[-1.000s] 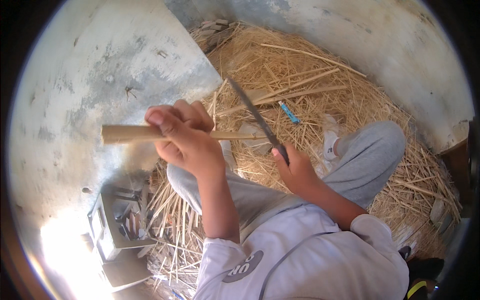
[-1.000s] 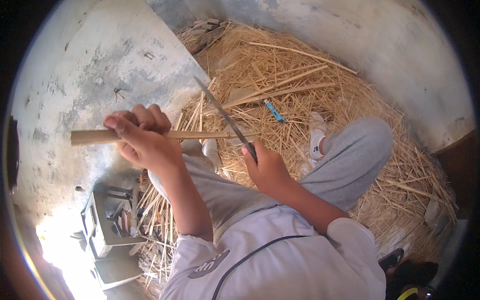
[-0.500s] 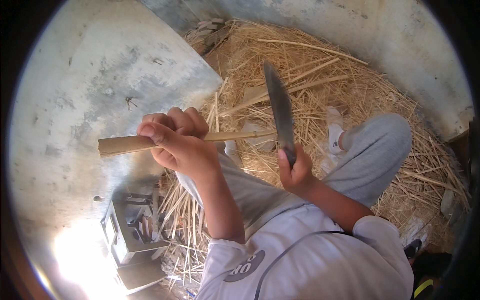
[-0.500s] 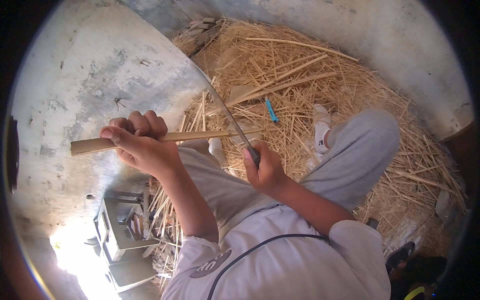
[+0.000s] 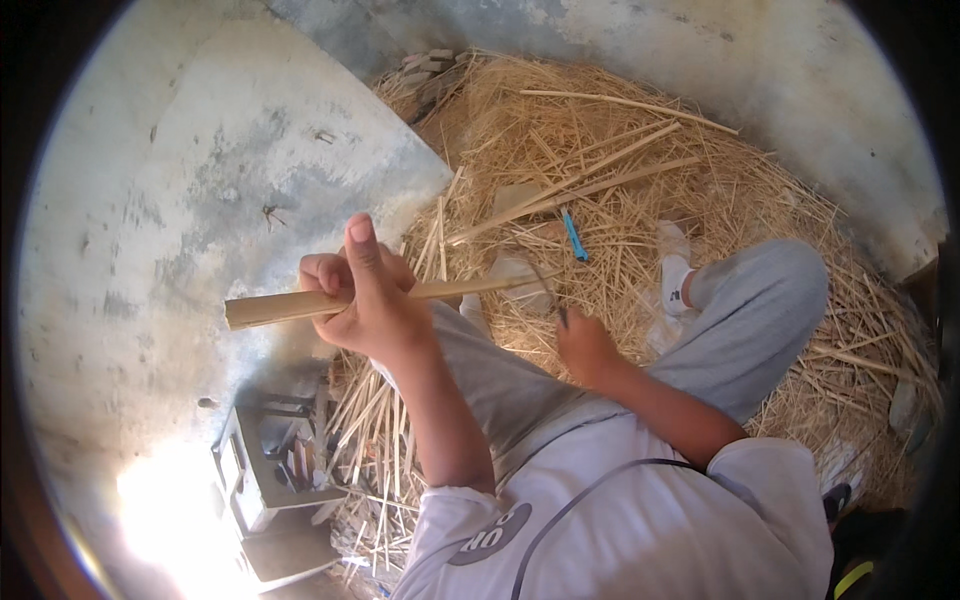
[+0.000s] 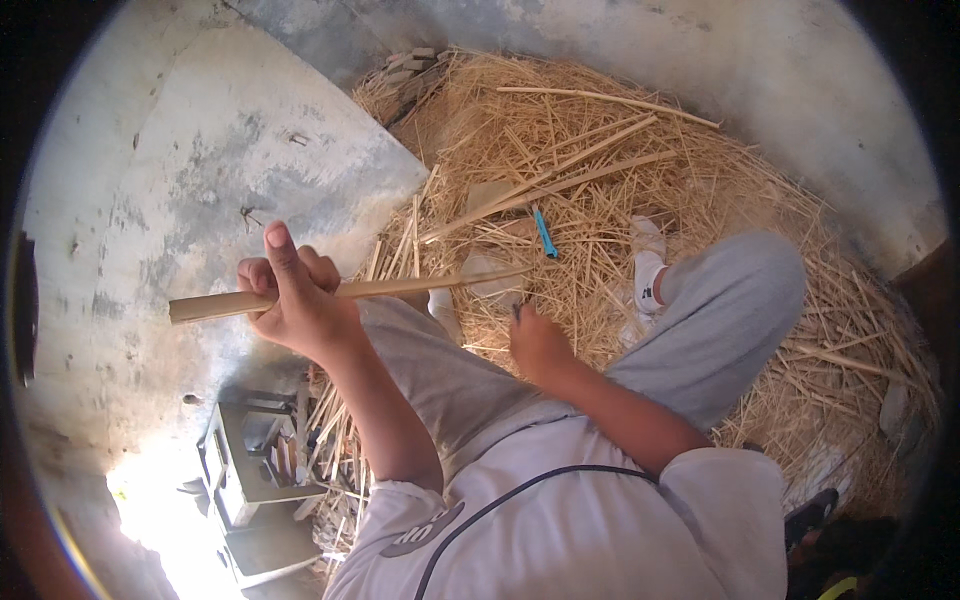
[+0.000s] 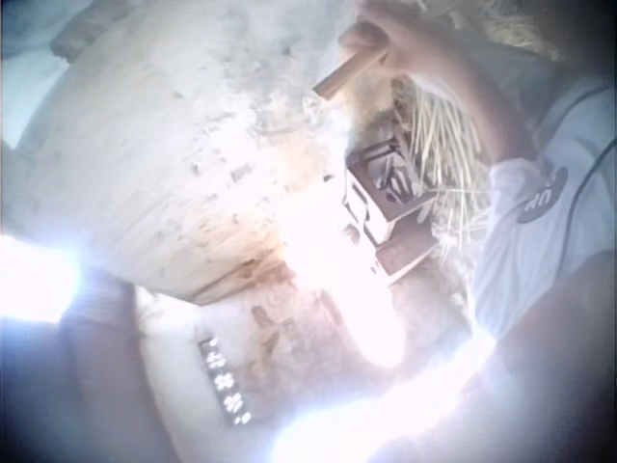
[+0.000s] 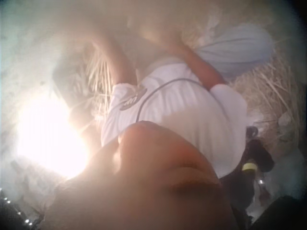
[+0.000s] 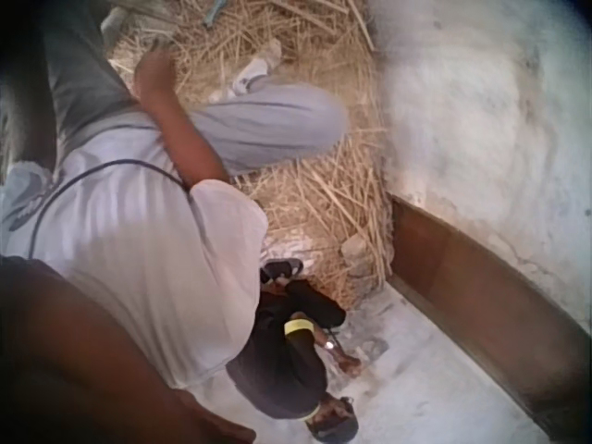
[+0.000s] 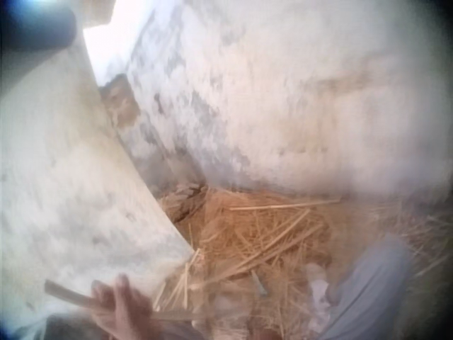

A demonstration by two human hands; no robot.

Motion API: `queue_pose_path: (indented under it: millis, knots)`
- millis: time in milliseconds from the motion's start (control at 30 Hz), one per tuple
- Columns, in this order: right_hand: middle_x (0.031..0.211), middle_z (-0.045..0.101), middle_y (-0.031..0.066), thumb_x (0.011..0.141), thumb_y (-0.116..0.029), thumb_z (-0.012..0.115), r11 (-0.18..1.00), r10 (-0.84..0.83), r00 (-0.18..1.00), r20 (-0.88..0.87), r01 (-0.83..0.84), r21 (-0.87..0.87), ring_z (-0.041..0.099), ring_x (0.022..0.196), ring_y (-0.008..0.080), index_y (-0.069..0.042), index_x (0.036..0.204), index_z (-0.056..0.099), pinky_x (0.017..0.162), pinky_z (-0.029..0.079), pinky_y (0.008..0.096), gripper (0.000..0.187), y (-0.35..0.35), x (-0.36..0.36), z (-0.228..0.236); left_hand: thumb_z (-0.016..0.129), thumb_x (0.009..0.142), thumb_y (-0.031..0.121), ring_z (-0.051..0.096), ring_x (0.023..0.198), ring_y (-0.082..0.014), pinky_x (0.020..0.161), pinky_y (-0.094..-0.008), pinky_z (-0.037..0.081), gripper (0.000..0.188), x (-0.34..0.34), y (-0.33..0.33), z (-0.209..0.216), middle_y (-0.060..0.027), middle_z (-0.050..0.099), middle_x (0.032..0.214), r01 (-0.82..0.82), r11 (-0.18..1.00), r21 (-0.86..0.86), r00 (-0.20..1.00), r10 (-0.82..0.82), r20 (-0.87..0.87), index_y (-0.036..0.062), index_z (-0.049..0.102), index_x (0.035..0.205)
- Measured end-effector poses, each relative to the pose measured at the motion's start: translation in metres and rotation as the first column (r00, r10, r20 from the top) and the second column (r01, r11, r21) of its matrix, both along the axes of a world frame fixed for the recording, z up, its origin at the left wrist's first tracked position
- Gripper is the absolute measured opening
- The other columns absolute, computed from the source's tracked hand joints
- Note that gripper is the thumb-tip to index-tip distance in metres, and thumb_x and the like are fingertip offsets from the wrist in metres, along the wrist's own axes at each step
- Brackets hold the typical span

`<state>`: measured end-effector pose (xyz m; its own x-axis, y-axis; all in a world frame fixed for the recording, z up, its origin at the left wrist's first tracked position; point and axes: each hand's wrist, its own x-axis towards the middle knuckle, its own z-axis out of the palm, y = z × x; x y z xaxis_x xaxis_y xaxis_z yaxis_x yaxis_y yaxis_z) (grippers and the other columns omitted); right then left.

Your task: The person sits on a straw-covered floor and uses a knife to shave the surface of a long bamboo stick. They hold the stick with one hand and scrape the blade along its length to remove the outer layer, occasionally rotating the stick to work on different sides.

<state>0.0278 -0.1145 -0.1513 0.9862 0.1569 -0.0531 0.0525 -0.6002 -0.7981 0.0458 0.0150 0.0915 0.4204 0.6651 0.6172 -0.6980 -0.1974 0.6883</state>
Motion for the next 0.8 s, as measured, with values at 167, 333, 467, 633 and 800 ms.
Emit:
queue_pose_path:
  millis: [167, 333, 467, 633, 800]
  knots:
    - [0.068, 0.064, 0.0242, 0.102, -0.026, 0.051, 0.927, -0.061, 0.979, 0.193, -0.016, 0.375, 0.065, 0.063, 0.0453, 0.002, 0.097, 0.05, 0.057, 0.048, 0.0529, 0.029, -0.018, 0.002, 0.098, 0.077, 0.087, 0.002, 0.027, 0.04, -0.0016, 0.036, -0.0231, 0.015, 0.047, -0.014, 0.018, 0.005, 0.0062, 0.034, 0.054, 0.074, 0.996, -0.044, 0.996, -0.073, 0.042, 0.0158, 0.032, 0.078]
    - [0.066, 0.062, 0.0233, 0.101, -0.025, 0.053, 0.932, 0.127, 0.981, 0.144, -0.167, 0.322, 0.063, 0.061, 0.0444, 0.001, 0.095, 0.05, 0.056, 0.047, 0.0526, 0.026, 0.0, -0.026, 0.044, 0.077, 0.086, 0.002, 0.027, 0.042, -0.0014, 0.037, -0.0232, 0.014, 0.049, 0.0, 0.019, 0.0, 0.0061, 0.035, 0.056, 0.009, 0.998, -0.065, 1.0, -0.007, 0.028, 0.0157, 0.031, 0.077]
    - [0.062, 0.057, 0.0177, 0.103, -0.024, 0.052, 0.931, 0.181, 0.983, 0.021, -0.178, 0.318, 0.058, 0.053, 0.0313, 0.001, 0.101, 0.051, 0.052, 0.044, 0.044, 0.025, -0.001, -0.005, 0.048, 0.076, 0.087, 0.001, 0.026, 0.042, -0.0015, 0.038, -0.023, 0.015, 0.049, -0.001, 0.027, -0.009, 0.0058, 0.035, 0.056, -0.019, 0.999, -0.046, 1.0, 0.019, -0.008, 0.0161, 0.03, 0.077]
    - [0.063, 0.06, 0.0206, 0.101, -0.024, 0.053, 0.826, -0.054, 0.955, 0.292, -0.122, 0.551, 0.062, 0.058, 0.041, 0.002, 0.096, 0.05, 0.053, 0.047, 0.0474, 0.026, 0.002, -0.022, 0.078, 0.074, 0.089, 0.001, 0.026, 0.041, -0.0016, 0.038, -0.0228, 0.016, 0.048, -0.004, 0.031, -0.006, 0.0053, 0.036, 0.054, -0.039, 0.997, -0.069, 0.999, 0.037, -0.034, 0.0164, 0.03, 0.077]
    - [0.066, 0.061, 0.0246, 0.101, -0.021, 0.053, 0.964, 0.186, 0.98, 0.066, -0.195, 0.179, 0.063, 0.059, 0.041, 0.001, 0.097, 0.052, 0.057, 0.047, 0.0507, 0.023, 0.011, -0.006, 0.02, 0.072, 0.093, 0.01, 0.02, 0.04, -0.0039, 0.038, -0.0254, 0.011, 0.044, 0.007, 0.035, -0.026, 0.0065, 0.026, 0.052, -0.057, 0.998, -0.03, 0.998, 0.057, -0.014, 0.0171, 0.031, 0.076]
